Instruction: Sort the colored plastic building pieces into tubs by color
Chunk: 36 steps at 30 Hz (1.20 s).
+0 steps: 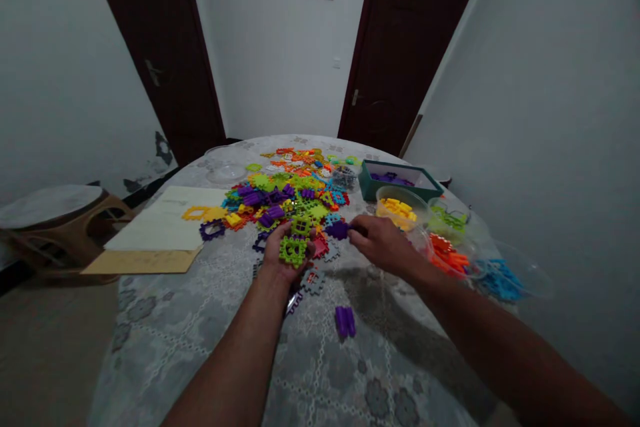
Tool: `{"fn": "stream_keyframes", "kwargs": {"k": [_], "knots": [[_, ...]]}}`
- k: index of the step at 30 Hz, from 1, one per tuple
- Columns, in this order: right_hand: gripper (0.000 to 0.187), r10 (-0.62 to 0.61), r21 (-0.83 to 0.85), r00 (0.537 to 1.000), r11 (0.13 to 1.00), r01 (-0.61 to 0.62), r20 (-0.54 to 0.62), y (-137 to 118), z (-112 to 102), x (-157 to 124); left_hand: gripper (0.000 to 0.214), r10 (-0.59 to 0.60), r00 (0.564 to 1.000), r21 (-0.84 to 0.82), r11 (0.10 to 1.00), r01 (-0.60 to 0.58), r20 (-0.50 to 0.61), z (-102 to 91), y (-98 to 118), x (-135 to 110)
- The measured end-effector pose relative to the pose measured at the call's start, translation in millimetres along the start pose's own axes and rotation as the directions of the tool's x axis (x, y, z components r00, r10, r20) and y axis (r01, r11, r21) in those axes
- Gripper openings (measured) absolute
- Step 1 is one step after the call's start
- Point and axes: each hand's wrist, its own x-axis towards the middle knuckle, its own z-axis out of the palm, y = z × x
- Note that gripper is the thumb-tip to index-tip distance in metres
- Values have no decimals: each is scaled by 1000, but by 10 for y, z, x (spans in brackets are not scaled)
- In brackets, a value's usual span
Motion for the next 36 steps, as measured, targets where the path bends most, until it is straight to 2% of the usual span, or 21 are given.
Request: {"fn": "stream_keyframes", "kwargs": {"k": [2,5,8,10,11,12,13,16,17,20,23,26,30,36], "knots": [[18,57,4,998,998,-57,-17,250,-183,150,22,-15,1000,-8,1000,15,-1,-4,-2,0],[20,252,-31,962,966,-256,-102,749,-483,497,22,-2,1000,1,1000,2,-10,-7,-8,-7],[31,388,-68,869,902,-427,-307,1239,-718,844,23,-4,1000,15,1000,4,-3,-5,-13,-11],[41,396,-74,803,878,-473,-444,1424,-780,976,24,-17,1000,20,1000,17,13,-3,-15,-11],[44,379,-79,787,878,-471,-486,1449,-772,1000,24,-21,1000,21,1000,21,18,-2,-17,-11],[45,350,-88,792,890,-448,-501,1423,-736,996,24,-26,999,24,999,25,20,-1,-20,-12],[43,306,-97,819,912,-399,-484,1348,-673,966,24,-32,999,30,999,31,20,0,-24,-13],[32,97,-91,944,987,-132,-315,897,-366,770,25,-54,998,54,997,52,44,3,-38,-21],[29,21,-73,967,997,-41,-253,707,-248,690,25,-65,996,62,996,61,57,4,-43,-25],[26,-96,-25,989,995,94,-111,179,63,490,28,-113,987,84,991,104,110,7,-55,-34],[29,-112,-66,993,992,109,-34,-149,263,415,28,-133,977,104,988,117,165,8,-65,-29],[26,-91,-104,996,990,92,8,-278,373,434,23,-112,977,140,986,87,182,11,-73,-11],[17,-47,-15,999,999,47,4,-303,434,460,19,-86,982,172,983,57,167,29,-71,2],[10,55,270,990,963,-19,-127,-180,350,323,23,-119,983,211,974,87,142,79,-84,-60]]}}
